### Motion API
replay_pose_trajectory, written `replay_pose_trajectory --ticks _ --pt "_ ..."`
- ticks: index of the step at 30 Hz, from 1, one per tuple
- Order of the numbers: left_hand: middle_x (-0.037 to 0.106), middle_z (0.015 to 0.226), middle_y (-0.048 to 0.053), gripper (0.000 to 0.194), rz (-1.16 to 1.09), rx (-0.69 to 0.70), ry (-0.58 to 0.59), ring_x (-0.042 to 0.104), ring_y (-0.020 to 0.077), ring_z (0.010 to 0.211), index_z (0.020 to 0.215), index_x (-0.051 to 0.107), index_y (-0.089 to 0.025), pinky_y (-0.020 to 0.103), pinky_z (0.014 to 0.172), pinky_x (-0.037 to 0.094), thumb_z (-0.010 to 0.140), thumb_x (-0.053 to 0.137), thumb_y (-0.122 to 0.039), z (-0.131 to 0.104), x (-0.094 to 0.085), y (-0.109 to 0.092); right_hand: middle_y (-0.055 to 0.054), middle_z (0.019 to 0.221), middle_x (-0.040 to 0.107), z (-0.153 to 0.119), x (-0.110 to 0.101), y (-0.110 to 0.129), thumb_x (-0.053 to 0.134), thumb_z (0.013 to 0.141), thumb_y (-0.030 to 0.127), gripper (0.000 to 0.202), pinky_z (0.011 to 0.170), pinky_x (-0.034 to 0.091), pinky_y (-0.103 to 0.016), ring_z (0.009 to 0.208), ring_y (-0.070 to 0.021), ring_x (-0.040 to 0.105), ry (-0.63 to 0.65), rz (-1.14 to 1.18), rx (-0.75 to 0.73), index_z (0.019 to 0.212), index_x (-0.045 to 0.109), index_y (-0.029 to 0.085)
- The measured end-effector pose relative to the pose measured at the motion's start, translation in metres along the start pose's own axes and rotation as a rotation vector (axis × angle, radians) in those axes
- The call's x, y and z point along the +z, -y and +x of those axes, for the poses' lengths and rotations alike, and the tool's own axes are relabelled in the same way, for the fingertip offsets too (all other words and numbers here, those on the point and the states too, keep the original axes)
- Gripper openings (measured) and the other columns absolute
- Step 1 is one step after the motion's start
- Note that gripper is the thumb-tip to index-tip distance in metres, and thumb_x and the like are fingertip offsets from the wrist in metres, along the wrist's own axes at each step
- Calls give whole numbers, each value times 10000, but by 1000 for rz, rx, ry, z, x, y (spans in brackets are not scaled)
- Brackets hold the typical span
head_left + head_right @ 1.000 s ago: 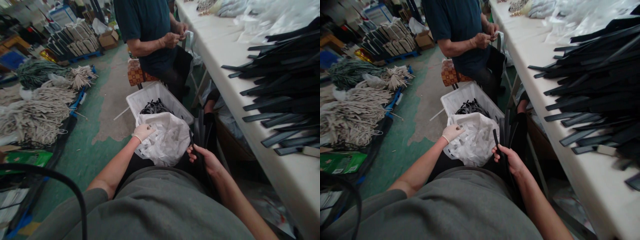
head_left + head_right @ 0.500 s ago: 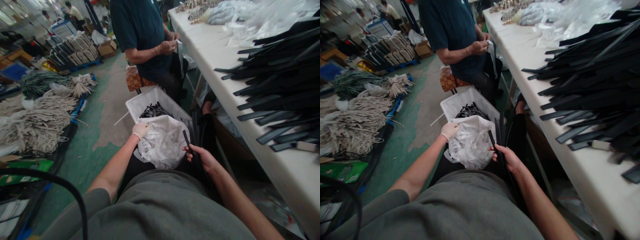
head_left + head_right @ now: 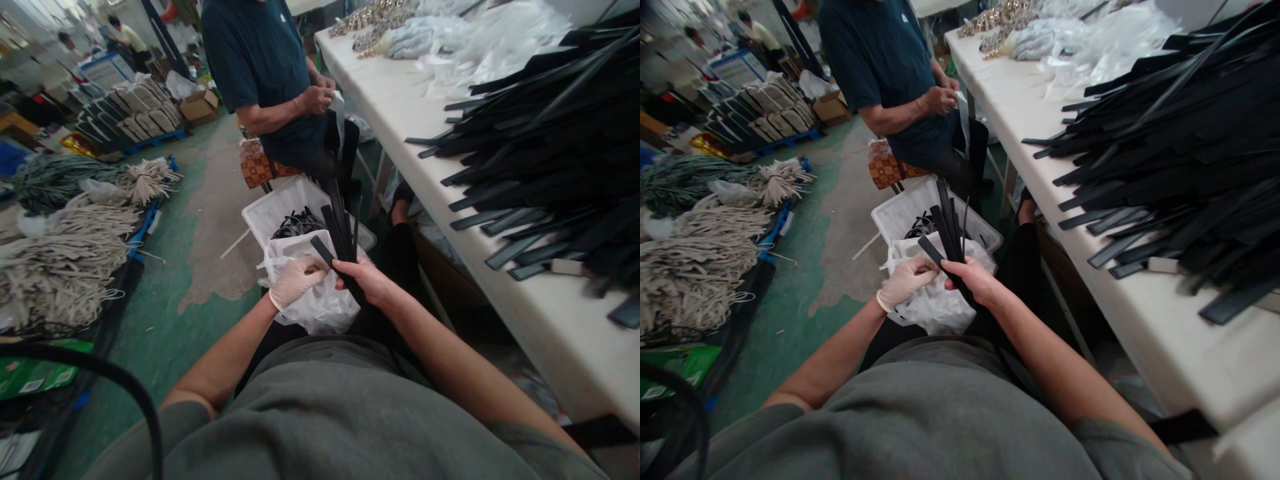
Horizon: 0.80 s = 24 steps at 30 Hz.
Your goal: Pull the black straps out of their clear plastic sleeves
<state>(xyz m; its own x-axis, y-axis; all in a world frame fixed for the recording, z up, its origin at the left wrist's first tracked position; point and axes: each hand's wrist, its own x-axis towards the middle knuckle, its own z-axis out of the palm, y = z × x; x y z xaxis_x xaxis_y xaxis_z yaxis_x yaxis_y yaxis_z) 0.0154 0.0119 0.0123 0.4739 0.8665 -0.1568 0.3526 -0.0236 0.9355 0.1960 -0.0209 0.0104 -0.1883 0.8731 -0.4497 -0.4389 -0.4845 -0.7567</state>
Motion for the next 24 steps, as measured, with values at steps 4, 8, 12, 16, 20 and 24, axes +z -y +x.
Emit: replay_pose_trajectory --ticks 4,8,12,16,20,24 --pt "699 846 33 217 -66 53 -43 637 161 801 870 685 -160 277 766 495 789 657 -359 0 7 -4 19 531 613 -1 5 14 834 629 402 307 419 423 -199 440 -88 517 -24 -108 -129 725 677 157" --pt "679 819 20 222 -211 47 -81 632 148 773 854 662 -154 267 746 496 754 707 -347 -1 11 -9 19 487 591 -5 6 29 838 581 470 402 419 371 -195 439 -82 498 -84 -185 -208 746 695 133" --pt "693 792 41 313 -377 -85 91 654 163 721 868 653 -134 293 724 514 735 738 -404 -4 24 -14 12 564 621 -6 13 45 840 556 476 421 432 387 -209 452 -83 507 -112 -205 -303 749 692 133" --pt "678 675 38 331 -380 -99 175 632 144 639 840 689 -121 277 698 510 787 691 -448 -11 36 -12 19 589 607 -4 14 63 826 580 460 383 428 380 -219 451 -79 484 -173 -241 -409 730 665 146" --pt "677 655 35 441 -431 -109 205 616 137 582 957 706 -113 264 634 498 816 649 -527 -21 32 2 16 622 606 2 -3 85 823 596 440 360 431 386 -221 461 -72 455 -267 -190 -526 724 632 163" --pt "679 670 33 553 -491 -157 152 602 135 554 1091 682 -114 275 623 495 802 647 -584 -36 18 21 6 673 615 9 -24 101 837 605 404 347 452 408 -227 466 -65 444 -347 -149 -578 708 594 179"
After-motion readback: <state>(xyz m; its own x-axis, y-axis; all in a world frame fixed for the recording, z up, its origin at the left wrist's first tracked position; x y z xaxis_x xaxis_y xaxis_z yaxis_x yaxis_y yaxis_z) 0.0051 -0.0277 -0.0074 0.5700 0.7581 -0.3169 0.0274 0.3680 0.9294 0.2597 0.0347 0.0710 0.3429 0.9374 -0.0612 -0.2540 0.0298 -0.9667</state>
